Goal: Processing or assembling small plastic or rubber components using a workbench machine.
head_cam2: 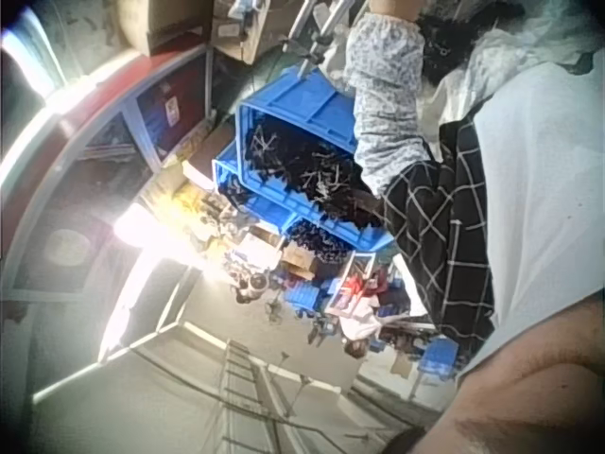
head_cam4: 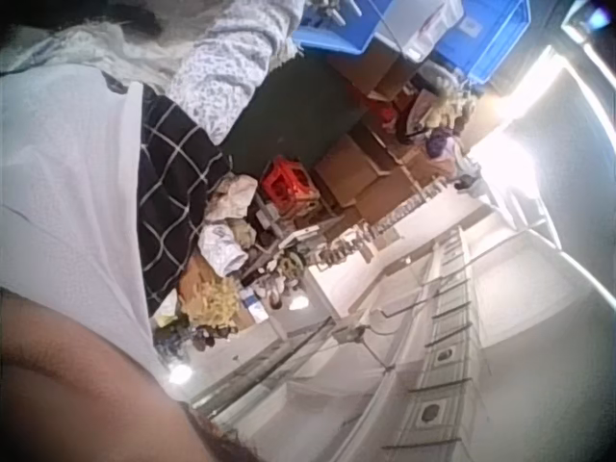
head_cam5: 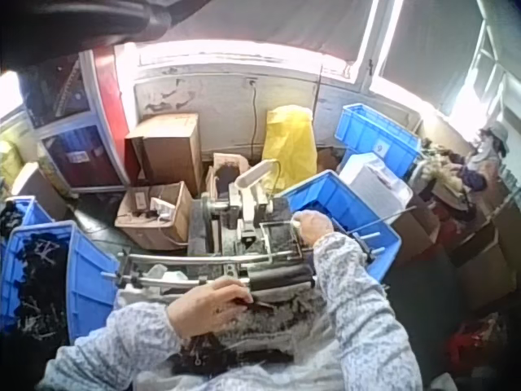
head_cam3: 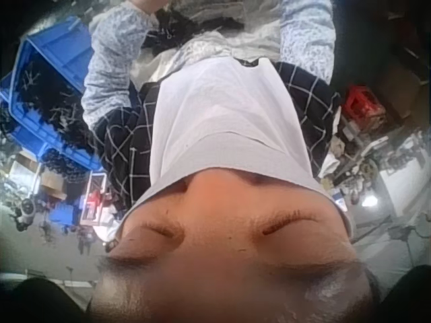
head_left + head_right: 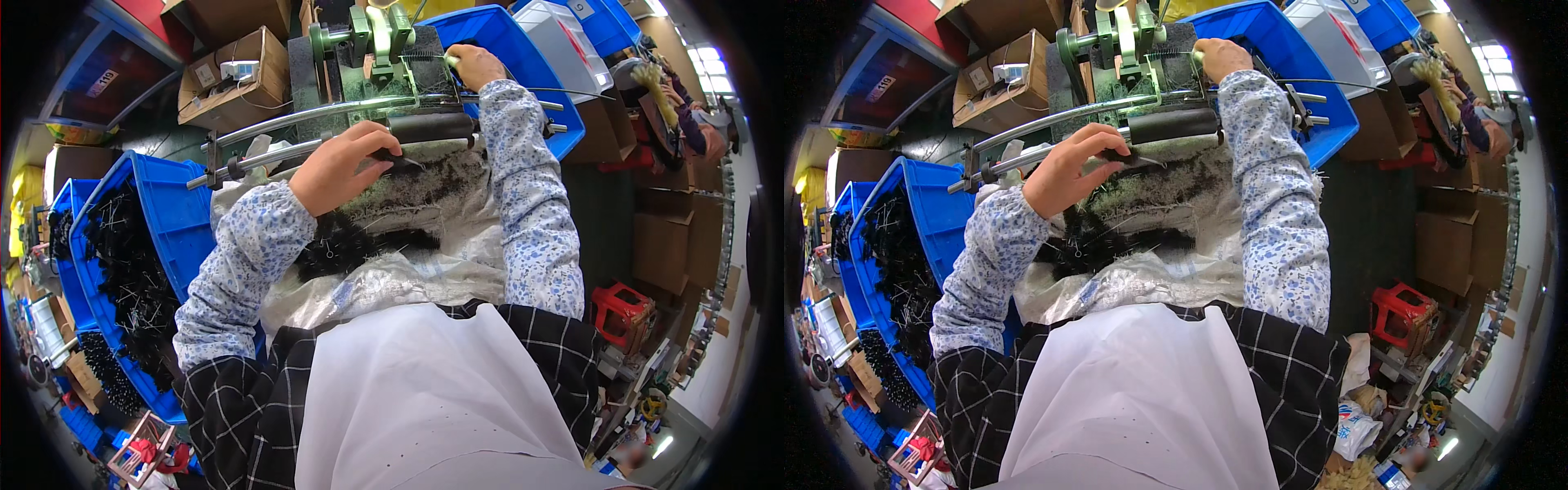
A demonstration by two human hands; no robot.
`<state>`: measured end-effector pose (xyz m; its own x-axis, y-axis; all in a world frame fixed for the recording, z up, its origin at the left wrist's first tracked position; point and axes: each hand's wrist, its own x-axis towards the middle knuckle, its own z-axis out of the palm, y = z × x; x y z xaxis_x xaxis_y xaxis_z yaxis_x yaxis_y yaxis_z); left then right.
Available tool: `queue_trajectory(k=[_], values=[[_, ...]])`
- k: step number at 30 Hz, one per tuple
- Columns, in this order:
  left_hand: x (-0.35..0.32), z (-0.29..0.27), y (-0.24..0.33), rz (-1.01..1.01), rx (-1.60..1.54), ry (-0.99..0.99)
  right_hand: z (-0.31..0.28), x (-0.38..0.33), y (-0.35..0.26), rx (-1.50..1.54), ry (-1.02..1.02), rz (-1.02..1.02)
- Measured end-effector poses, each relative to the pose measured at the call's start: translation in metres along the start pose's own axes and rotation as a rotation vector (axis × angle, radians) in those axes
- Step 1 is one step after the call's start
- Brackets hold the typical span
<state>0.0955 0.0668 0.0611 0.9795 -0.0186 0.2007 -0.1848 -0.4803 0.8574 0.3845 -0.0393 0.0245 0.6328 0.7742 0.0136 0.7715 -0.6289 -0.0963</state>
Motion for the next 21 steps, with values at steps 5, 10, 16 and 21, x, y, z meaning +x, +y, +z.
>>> queue_trajectory(k=[5, 10, 16, 21], values=[[0.013, 0.005, -0.004, 0.045, 0.061, 0.185, -0.029, -0.025, 0.03, -0.119, 0.404, 0.123], [0.027, 0.013, -0.001, 0.07, 0.142, 0.37, -0.044, -0.093, -0.058, 0.677, -0.225, -0.317], [-0.002, 0.005, 0.004, 0.019, 0.158, 0.463, -0.034, -0.088, -0.081, 0.581, 0.022, -0.201], [-0.062, 0.011, -0.005, -0.212, 0.542, -0.101, 0.016, -0.036, -0.052, 0.07, 0.335, -0.057]])
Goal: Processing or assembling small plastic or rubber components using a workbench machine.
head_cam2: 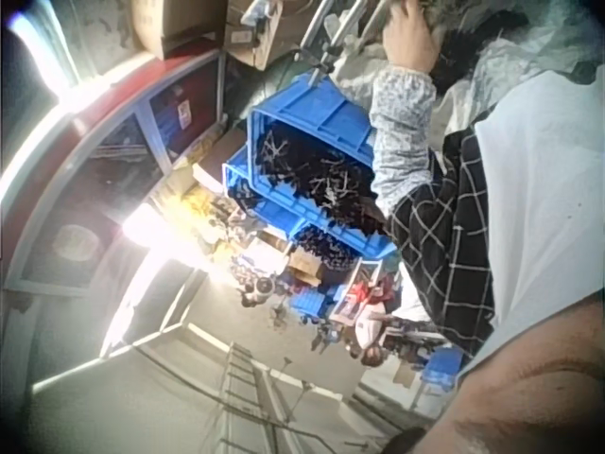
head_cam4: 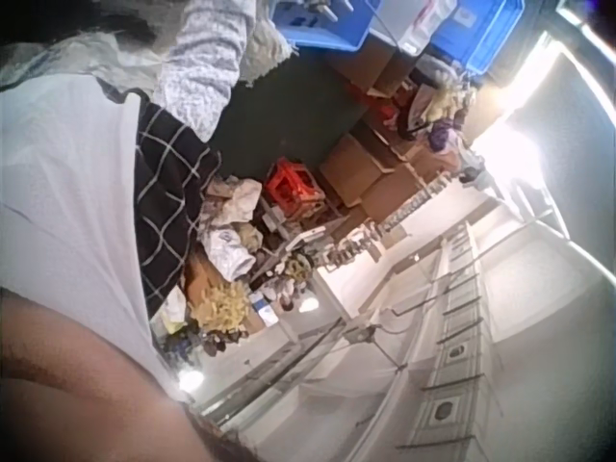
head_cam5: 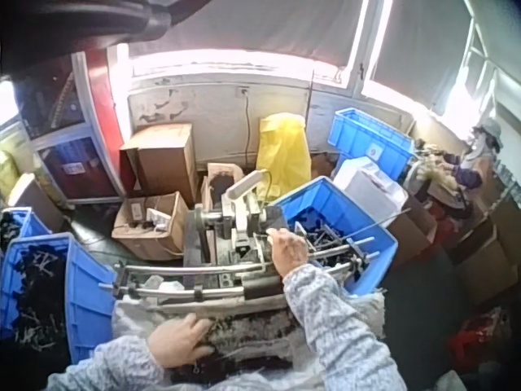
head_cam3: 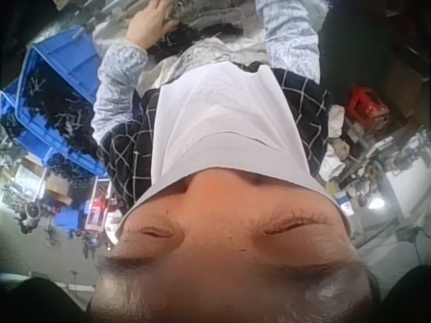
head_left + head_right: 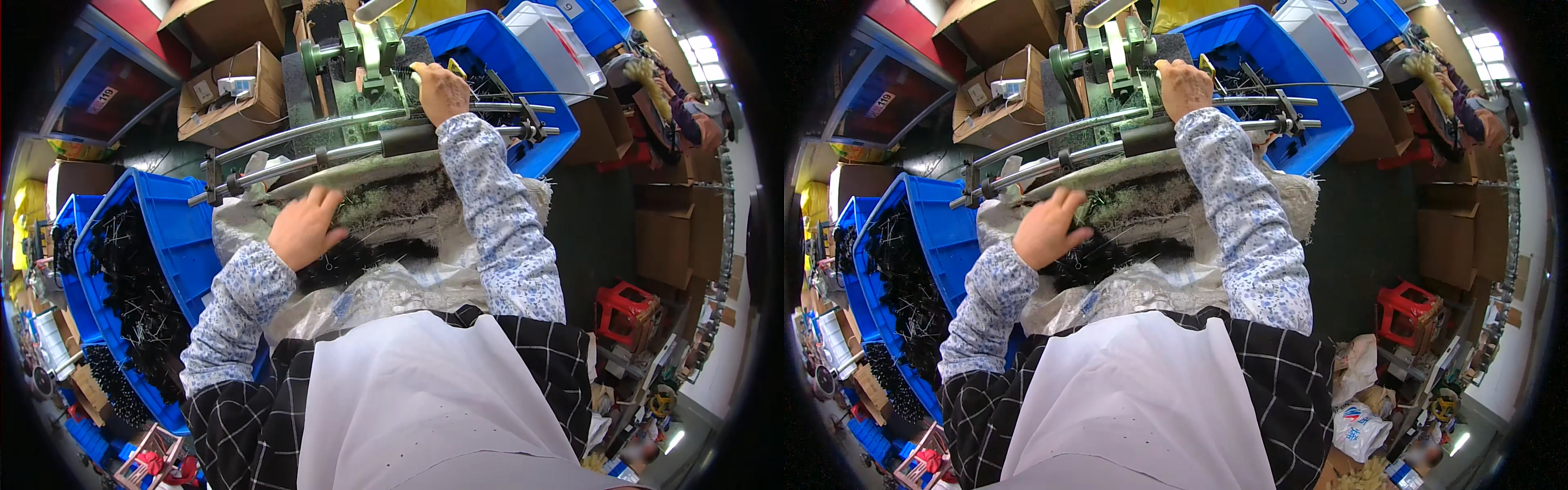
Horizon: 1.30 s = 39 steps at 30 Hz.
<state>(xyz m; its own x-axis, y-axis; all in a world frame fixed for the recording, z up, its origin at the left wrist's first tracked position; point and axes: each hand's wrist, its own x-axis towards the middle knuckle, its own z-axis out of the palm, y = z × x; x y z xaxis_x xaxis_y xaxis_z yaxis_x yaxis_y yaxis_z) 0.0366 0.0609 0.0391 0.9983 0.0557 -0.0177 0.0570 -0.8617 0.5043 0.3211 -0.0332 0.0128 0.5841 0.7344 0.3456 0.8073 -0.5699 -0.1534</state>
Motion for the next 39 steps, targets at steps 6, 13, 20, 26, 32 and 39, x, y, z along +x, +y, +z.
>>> queue_trajectory(k=[6, 13, 20, 26, 32, 39], values=[[-0.026, 0.026, -0.014, -0.253, -0.017, -0.368, 0.008, 0.005, -0.003, -0.04, 0.014, 0.035], [-0.004, -0.001, -0.008, -0.145, -0.124, -0.138, 0.011, 0.005, 0.004, 0.042, 0.015, 0.03], [0.025, -0.017, 0.008, -0.017, -0.275, 0.026, 0.017, 0.018, 0.013, -0.038, 0.017, -0.084], [0.027, -0.02, 0.002, -0.045, -0.379, 0.026, 0.016, -0.002, 0.025, -0.105, 0.08, 0.088], [0.031, -0.009, 0.002, 0.046, -0.39, 0.015, 0.03, 0.004, -0.008, 0.108, 0.111, 0.011], [0.031, -0.011, 0.007, 0.057, -0.358, 0.01, 0.031, 0.003, -0.043, -0.025, 0.186, -0.034]])
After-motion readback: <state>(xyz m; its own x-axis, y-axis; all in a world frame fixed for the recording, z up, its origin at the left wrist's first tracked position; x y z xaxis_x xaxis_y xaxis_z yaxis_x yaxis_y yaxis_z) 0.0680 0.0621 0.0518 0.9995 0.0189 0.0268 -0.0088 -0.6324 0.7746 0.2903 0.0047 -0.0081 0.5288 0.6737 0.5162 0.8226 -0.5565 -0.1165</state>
